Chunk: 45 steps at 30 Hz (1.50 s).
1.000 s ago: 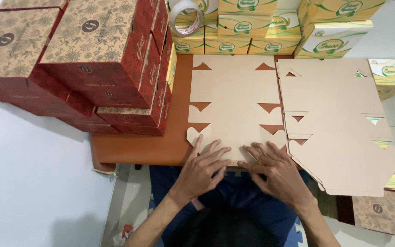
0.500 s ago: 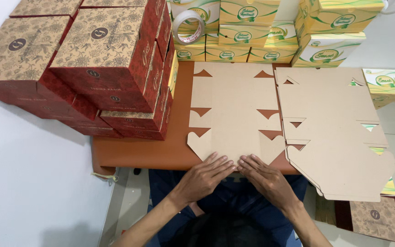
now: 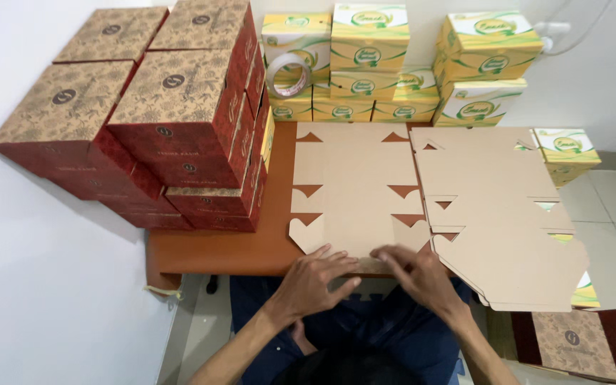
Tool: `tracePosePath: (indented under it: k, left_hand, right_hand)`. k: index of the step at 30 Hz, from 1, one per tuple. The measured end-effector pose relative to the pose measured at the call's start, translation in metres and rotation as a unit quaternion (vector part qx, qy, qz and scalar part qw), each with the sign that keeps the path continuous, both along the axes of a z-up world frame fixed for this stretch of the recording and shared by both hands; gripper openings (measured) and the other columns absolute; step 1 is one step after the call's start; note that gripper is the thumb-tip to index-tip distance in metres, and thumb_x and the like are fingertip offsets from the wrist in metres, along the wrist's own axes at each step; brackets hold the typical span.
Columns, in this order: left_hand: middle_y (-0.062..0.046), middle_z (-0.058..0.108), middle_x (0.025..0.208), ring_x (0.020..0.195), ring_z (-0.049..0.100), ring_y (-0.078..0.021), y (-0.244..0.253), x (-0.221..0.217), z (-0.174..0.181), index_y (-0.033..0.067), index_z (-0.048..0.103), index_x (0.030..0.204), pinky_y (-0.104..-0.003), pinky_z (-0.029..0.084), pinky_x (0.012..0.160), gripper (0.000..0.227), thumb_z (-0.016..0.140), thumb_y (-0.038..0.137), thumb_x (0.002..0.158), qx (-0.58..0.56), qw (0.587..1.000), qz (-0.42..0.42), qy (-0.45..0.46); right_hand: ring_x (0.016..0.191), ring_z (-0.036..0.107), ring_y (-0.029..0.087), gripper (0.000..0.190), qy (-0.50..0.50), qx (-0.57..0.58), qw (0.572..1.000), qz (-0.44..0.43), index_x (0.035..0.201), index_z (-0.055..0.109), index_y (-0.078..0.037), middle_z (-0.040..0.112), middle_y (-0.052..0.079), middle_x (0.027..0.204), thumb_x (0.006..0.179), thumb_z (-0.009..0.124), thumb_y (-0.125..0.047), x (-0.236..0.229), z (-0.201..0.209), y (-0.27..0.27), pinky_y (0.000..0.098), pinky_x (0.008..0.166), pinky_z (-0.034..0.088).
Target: The person assembles a cardboard box by hand. They fold the pre-cut flaps of a flat cardboard sheet, tuck the tabs into slots, and fold the sides to form a rectangular box. The finished box is placed on a stack of similar boxes.
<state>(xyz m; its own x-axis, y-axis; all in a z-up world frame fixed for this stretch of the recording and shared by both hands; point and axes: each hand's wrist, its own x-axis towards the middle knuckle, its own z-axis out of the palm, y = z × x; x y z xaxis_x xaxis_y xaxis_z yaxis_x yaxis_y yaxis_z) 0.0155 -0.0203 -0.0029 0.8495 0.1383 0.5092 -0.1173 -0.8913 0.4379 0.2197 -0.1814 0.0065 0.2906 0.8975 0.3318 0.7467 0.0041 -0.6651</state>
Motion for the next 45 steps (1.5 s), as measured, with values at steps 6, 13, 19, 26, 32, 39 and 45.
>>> tracePosePath:
  k: [6,13,19,26,32,39,45]
  left_hand:
    - [-0.017,0.073,0.138,0.135,0.065,-0.0409,0.034,0.042,0.03,0.014,0.069,0.142,-0.062,0.045,0.116,0.043,0.06,0.034,0.106,-0.028,0.99,0.072,0.118]
    - [-0.017,0.053,0.163,0.155,0.043,-0.0419,0.052,0.076,0.022,0.0168,0.055,0.158,-0.069,0.026,0.125,0.054,0.06,0.034,0.107,-0.051,0.973,0.086,0.21]
    - [-0.022,0.041,0.17,0.16,0.032,-0.046,0.052,0.081,0.008,0.0154,0.047,0.164,-0.073,0.018,0.127,0.064,0.063,0.038,0.106,-0.043,0.95,0.081,0.298]
    - [-0.021,0.04,0.171,0.16,0.032,-0.0439,0.054,0.082,0.004,0.0171,0.048,0.163,-0.072,0.017,0.127,0.064,0.062,0.042,0.106,-0.043,0.951,0.091,0.291]
    - [-0.018,0.037,0.174,0.162,0.029,-0.0419,0.055,0.086,0.001,0.0191,0.047,0.164,-0.072,0.015,0.128,0.066,0.062,0.044,0.105,-0.043,0.947,0.093,0.303]
    - [-0.02,0.036,0.174,0.162,0.03,-0.0431,0.053,0.087,0.002,0.0176,0.045,0.165,-0.073,0.016,0.127,0.066,0.061,0.043,0.106,-0.035,0.944,0.095,0.314]
    - [-0.022,0.035,0.174,0.162,0.027,-0.0436,0.052,0.085,0.008,0.0158,0.046,0.164,-0.074,0.012,0.127,0.065,0.061,0.041,0.106,-0.059,0.946,0.088,0.308]
  right_hand:
    - [0.103,0.08,0.035,0.026,-0.076,-0.136,0.962,-0.225,0.131,0.075,-0.023,0.086,0.003,0.105,0.109,0.061,-0.018,0.057,0.032,0.041,0.0503,0.092,0.06]
    - [0.138,0.065,0.033,0.047,-0.202,-0.28,0.924,-0.163,0.146,0.065,-0.03,0.078,0.008,0.13,0.106,0.057,-0.006,0.094,0.028,0.08,0.0503,0.114,0.049]
    - [0.143,0.06,0.031,0.05,-0.169,-0.317,0.922,-0.144,0.146,0.061,-0.031,0.078,0.001,0.131,0.107,0.053,-0.001,0.063,0.071,0.069,0.0527,0.12,0.043]
    - [0.145,0.058,0.032,0.051,-0.147,-0.312,0.931,-0.121,0.147,0.061,-0.024,0.079,0.001,0.127,0.105,0.05,0.003,0.083,0.052,0.079,0.0573,0.122,0.037]
    - [0.141,0.061,0.034,0.051,-0.082,-0.32,0.936,-0.118,0.15,0.057,-0.024,0.08,0.003,0.128,0.105,0.049,-0.001,0.097,0.047,0.086,0.0605,0.121,0.038]
    - [0.132,0.067,0.041,0.044,0.0,-0.281,0.945,-0.164,0.143,0.067,-0.023,0.081,0.007,0.125,0.104,0.055,-0.007,0.083,0.068,0.087,0.0668,0.113,0.044]
    - [0.112,0.073,0.048,0.06,0.122,-0.144,0.958,-0.217,0.14,0.073,-0.022,0.066,0.027,0.14,0.084,0.083,-0.002,0.09,0.049,0.084,0.0534,0.09,0.062]
